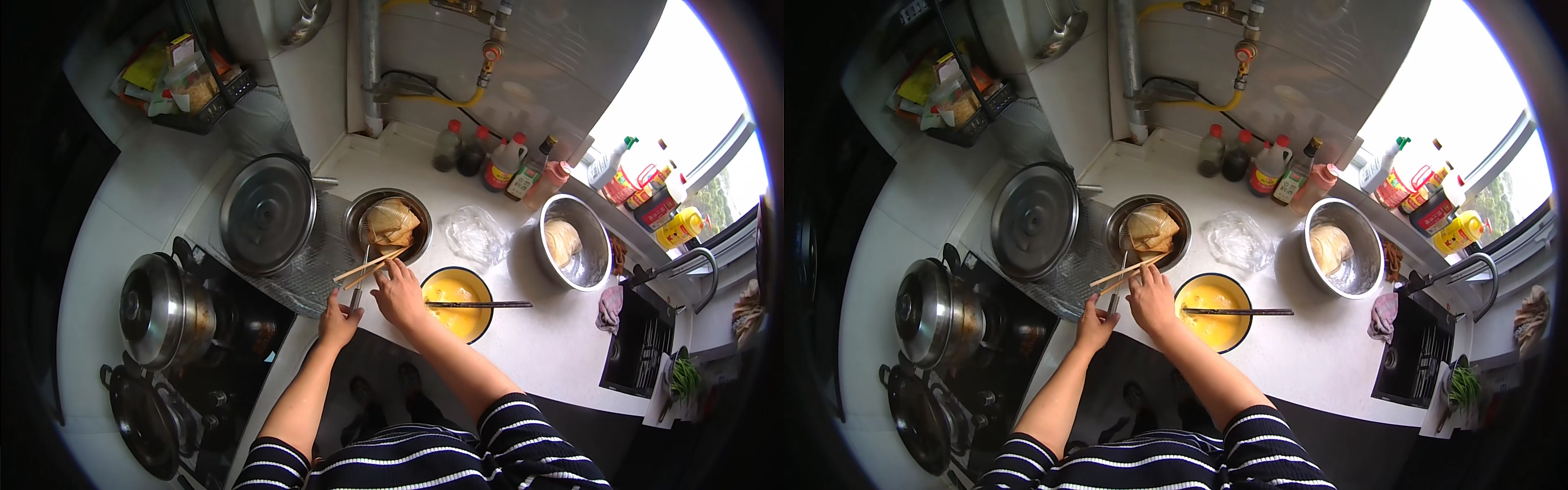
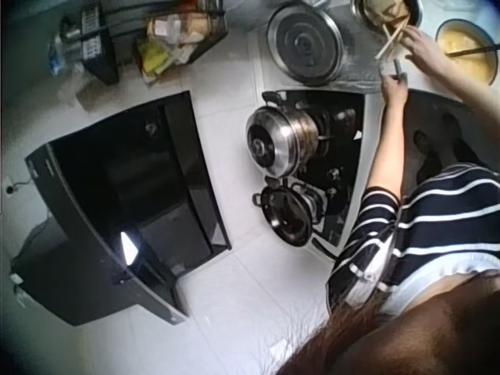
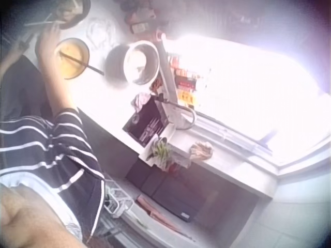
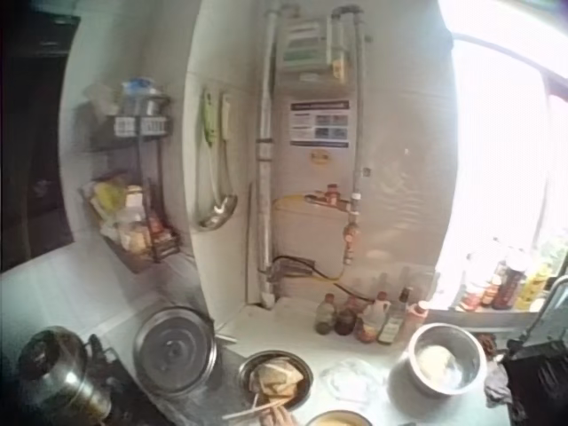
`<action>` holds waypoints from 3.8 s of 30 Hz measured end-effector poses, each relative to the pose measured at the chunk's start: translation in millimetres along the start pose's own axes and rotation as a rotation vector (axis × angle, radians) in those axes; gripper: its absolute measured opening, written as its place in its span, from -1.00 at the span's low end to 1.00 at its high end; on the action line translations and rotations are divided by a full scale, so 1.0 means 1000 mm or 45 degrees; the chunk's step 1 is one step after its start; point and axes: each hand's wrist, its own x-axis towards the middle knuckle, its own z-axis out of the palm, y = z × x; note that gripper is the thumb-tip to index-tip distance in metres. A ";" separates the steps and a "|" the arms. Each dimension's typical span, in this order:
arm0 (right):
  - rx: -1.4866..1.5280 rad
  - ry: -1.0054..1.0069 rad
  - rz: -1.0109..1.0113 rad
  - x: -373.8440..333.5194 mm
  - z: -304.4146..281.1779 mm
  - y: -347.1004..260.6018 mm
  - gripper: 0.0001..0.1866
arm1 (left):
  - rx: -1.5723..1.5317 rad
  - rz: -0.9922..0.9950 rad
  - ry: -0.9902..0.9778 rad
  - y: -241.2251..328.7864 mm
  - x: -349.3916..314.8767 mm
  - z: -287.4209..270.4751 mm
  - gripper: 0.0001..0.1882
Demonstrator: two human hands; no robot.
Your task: The person beats eggs in a bowl with chopsticks while standing at a counter, turns on a stove burner under a wok on a range, and resumes beating the eggs.
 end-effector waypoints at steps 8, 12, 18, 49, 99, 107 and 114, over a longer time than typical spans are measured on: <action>0.415 0.308 -0.136 -0.128 -0.101 0.011 -0.80 | -0.419 0.296 0.632 0.031 -0.076 -0.022 -0.41; 0.863 0.327 0.954 -0.204 -0.080 0.100 -0.80 | -1.009 -0.092 -0.180 0.037 -0.111 0.028 -0.46; 1.856 0.548 1.423 -0.159 -0.076 0.163 -0.53 | -1.482 -0.701 -0.811 0.101 -0.075 0.097 -0.61; 1.624 0.044 0.544 -0.167 -0.165 0.069 -0.75 | -1.960 -0.496 -0.287 0.108 -0.243 0.012 -0.40; 2.030 -0.521 0.576 -0.245 -0.175 0.069 -0.75 | -1.964 -0.253 0.523 0.149 -0.394 0.092 -0.17; 1.841 -0.574 0.530 -0.253 -0.177 0.066 -0.74 | -1.972 -0.272 0.485 0.147 -0.386 0.095 -0.23; 1.853 -0.622 0.544 -0.252 -0.179 0.067 -0.75 | -1.962 -0.259 0.432 0.145 -0.382 0.094 -0.26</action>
